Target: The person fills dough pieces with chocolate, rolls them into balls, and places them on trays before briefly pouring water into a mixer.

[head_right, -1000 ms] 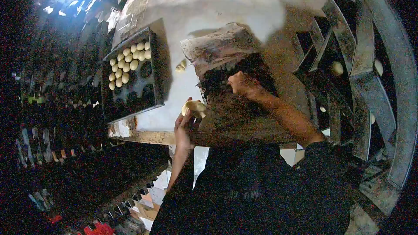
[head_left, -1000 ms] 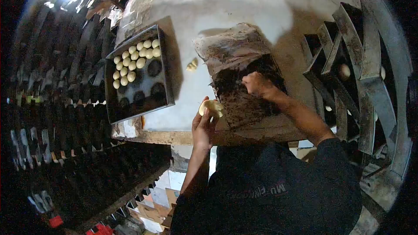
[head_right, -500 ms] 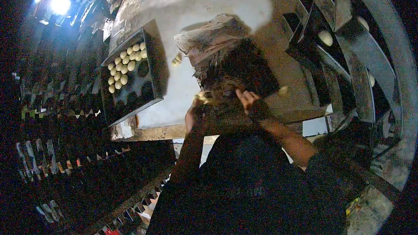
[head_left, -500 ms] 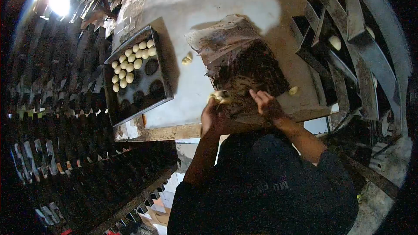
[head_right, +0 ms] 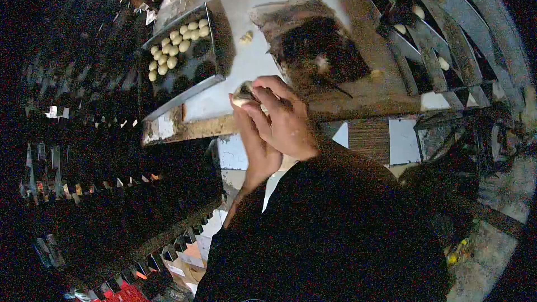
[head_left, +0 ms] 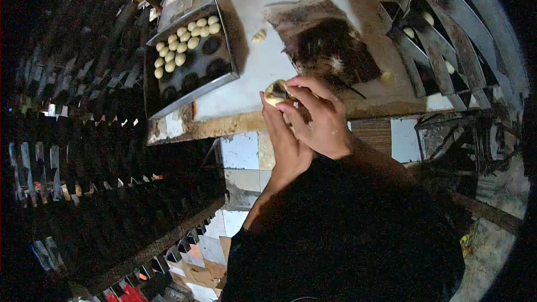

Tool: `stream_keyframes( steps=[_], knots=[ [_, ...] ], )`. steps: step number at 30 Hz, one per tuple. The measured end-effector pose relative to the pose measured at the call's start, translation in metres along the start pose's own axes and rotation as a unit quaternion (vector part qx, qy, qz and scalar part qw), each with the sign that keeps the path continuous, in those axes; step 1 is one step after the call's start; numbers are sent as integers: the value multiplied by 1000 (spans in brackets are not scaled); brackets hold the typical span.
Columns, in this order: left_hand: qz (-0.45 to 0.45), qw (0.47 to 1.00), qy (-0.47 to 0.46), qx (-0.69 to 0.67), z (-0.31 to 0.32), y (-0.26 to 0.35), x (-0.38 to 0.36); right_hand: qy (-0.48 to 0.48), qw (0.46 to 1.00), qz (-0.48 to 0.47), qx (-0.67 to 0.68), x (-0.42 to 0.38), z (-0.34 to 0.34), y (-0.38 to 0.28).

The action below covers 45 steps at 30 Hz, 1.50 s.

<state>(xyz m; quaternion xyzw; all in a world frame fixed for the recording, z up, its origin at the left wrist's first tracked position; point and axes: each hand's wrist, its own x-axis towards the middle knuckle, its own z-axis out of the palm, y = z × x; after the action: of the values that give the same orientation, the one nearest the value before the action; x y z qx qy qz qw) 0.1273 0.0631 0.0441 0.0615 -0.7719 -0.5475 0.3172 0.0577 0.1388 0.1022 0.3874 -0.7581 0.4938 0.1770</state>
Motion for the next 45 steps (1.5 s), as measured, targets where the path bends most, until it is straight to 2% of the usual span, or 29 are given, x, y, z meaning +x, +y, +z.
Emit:
stream_keyframes(
  steps=[2, 3, 4, 5, 6, 10, 13, 16, 17, 18, 19, 20, 22, 23, 25, 27, 28, 30, 31, 32, 35, 37, 38, 41, 42, 43, 45],
  knots=[
    [-63, 988, 34, -135, -24, 49, -5, 15, 996, -81, 21, -8, -7, -20],
    [-49, 953, 90, -286, -29, 50, -12, 21, 992, -122, 33, -11, -11, -28],
    [-60, 925, 64, -368, -40, 54, -17, 11, 983, -179, 48, -13, -17, -35],
    [-70, 891, 38, -446, -54, 57, -21, 12, 981, -179, 72, -16, -20, -50],
    [-96, 898, 32, -428, -64, 58, -28, -30, 980, -187, 70, -18, -27, -62],
    [-11, 963, 58, -261, -80, 65, -46, -129, 970, -192, 77, -25, -48, -89],
    [53, 976, 34, -208, -76, 71, -43, -140, 975, -158, 63, -23, -57, -96],
    [84, 964, 81, -241, -55, 70, -44, -105, 991, -32, 72, -27, -67, -90],
    [90, 959, 91, -252, -48, 70, -44, -117, 979, 71, 153, -31, -70, -85],
    [167, 951, 101, -241, -37, 67, -36, -127, 949, 171, 232, -35, -73, -79],
    [184, 960, 96, -187, -29, 64, -35, -134, 903, 268, 309, -37, -79, -72],
    [202, 966, 89, -132, -21, 62, -33, -197, 848, 334, 362, -38, -93, -65],
    [231, 969, 88, -27, -3, 67, -24, -151, 887, 267, 345, -36, -103, -53],
    [271, 953, 107, 78, 7, 59, -24, -127, 904, 233, 336, -33, -108, -47],
    [258, 952, 87, 139, 19, 73, -16, -122, 972, 88, 178, -20, -125, -45],
    [248, 949, 38, 192, 26, 92, -7, -112, 992, -48, 8, -12, -145, -44],
    [237, 956, 36, 169, 34, 101, -1, -79, 996, -45, 26, -19, -146, -35],
    [128, 991, -8, -34, 53, 104, 3, -40, 992, -105, 55, -17, -157, -20],
    [72, 988, -13, -135, 62, 105, 5, -30, 990, -124, 56, -12, -164, -16],
    [9, 954, -106, -279, 52, 102, 6, -19, 988, -143, 57, -7, -170, -12],
    [77, 919, -95, -375, 68, 97, 9, -60, 989, -6, 137, 5, -196, -15],
    [162, 929, -89, -321, 70, 103, 13, -92, 979, 65, 171, 11, -205, -20],
    [204, 927, -87, -302, 70, 103, 16, -99, 977, 52, 180, 9, -202, -16],
    [186, 961, -38, -203, 55, 117, 15, -75, 978, -20, 195, -8, -184, -17],
    [144, 960, 26, -239, 55, 119, 9, -65, 983, -44, 168, -9, -178, -29],
    [174, 956, 57, -230, 54, 124, 13, -56, 986, -69, 141, -12, -172, -40],
    [167, 960, 72, -213, 43, 128, 8, -38, 982, -123, 141, -28, -153, -42]
  ],
)
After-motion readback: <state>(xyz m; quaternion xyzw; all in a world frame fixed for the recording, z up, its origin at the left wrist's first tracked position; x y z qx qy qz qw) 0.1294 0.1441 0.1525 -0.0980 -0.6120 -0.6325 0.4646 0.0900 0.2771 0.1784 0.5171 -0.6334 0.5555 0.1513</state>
